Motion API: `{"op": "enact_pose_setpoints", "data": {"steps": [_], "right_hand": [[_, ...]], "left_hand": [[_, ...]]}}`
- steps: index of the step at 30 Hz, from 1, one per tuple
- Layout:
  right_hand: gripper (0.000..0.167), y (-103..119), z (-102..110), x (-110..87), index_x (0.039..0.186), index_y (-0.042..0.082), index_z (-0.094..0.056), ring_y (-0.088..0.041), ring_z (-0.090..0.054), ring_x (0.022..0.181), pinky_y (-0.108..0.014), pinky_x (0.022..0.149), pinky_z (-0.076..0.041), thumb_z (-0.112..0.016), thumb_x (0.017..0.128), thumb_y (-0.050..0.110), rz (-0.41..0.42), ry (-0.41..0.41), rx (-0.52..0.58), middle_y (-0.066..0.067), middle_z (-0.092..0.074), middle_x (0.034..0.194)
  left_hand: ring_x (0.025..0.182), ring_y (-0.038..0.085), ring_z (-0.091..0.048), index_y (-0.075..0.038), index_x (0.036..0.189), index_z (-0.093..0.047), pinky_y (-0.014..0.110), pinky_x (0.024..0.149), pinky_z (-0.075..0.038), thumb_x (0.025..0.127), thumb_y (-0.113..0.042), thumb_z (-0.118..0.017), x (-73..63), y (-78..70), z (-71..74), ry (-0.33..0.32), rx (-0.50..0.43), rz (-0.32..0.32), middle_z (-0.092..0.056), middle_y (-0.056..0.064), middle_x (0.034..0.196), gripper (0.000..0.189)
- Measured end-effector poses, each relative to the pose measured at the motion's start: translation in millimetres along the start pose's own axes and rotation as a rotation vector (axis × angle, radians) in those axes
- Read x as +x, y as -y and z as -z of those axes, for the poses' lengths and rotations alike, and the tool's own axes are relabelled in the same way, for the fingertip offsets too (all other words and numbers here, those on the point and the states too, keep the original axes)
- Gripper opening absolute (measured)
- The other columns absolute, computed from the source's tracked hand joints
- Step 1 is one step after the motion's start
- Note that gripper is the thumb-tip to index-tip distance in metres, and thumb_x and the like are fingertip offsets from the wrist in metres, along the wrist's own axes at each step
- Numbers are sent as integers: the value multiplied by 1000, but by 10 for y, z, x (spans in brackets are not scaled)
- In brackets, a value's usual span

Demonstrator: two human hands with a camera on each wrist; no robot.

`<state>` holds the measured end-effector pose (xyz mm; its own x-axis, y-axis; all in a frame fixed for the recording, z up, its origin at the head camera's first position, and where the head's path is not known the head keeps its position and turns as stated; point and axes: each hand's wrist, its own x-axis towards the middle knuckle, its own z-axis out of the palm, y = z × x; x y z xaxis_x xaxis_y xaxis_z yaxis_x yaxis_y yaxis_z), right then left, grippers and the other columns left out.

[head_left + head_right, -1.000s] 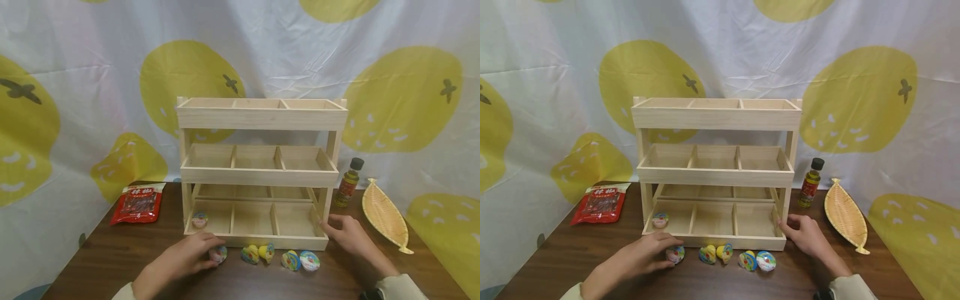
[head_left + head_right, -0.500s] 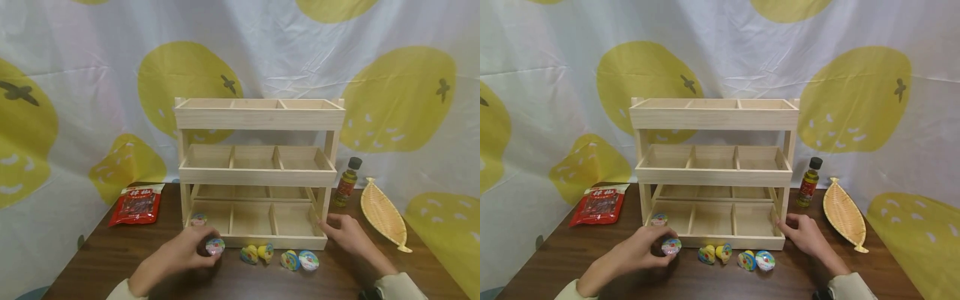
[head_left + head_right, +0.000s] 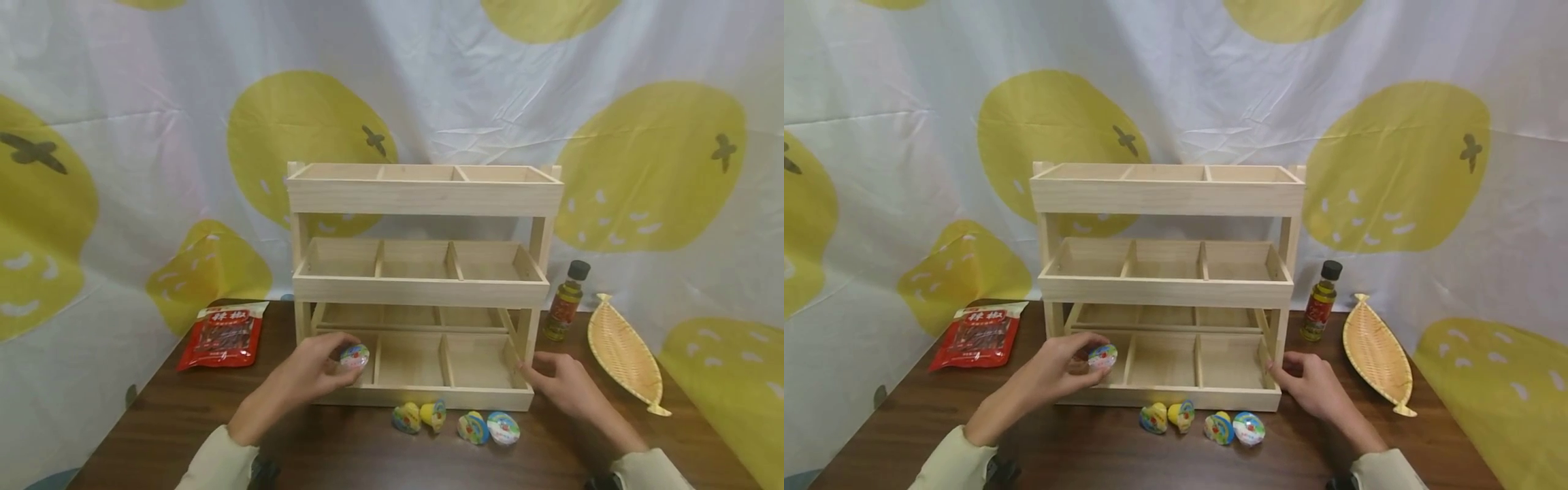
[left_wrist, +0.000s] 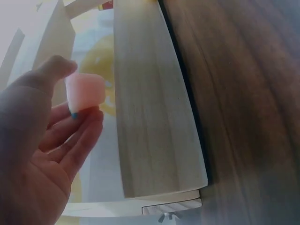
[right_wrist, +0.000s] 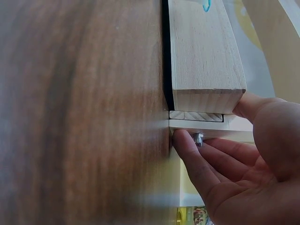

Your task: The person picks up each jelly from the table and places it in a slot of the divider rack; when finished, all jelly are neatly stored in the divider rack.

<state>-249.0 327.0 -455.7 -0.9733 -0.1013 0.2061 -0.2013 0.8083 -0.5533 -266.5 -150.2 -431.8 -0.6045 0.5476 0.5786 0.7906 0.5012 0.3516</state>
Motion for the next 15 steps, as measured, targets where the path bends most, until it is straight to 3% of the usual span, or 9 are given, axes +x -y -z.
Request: {"op": "enact_pose_setpoints", "data": {"steps": [5, 11, 15], "right_hand": [[43, -2, -12, 8, 123, 10, -81, -29, -76, 112, -43, 89, -62, -67, 106, 47, 2, 3, 6, -10, -83, 116], [41, 2, -9, 12, 122, 11, -81, -27, -76, 111, -41, 88, -61, -68, 106, 46, 3, -1, 10, -9, -83, 114], [40, -4, -8, 8, 121, 11, -82, -28, -76, 111, -43, 89, -62, -68, 106, 45, 3, -7, 9, -9, -83, 114]], "left_hand": [[96, 22, -78, -1, 120, -73, 35, 85, -66, 91, -18, -87, 47, 103, -72, 22, 93, -24, -81, 8, 107, 36], [94, 29, -78, 3, 117, -70, 41, 85, -67, 93, -10, -84, 65, 257, -125, 83, 139, -74, -80, 13, 104, 31], [93, 30, -78, 4, 117, -69, 42, 83, -66, 94, -7, -82, 48, 332, -136, 145, 136, -45, -80, 14, 103, 29]]}}
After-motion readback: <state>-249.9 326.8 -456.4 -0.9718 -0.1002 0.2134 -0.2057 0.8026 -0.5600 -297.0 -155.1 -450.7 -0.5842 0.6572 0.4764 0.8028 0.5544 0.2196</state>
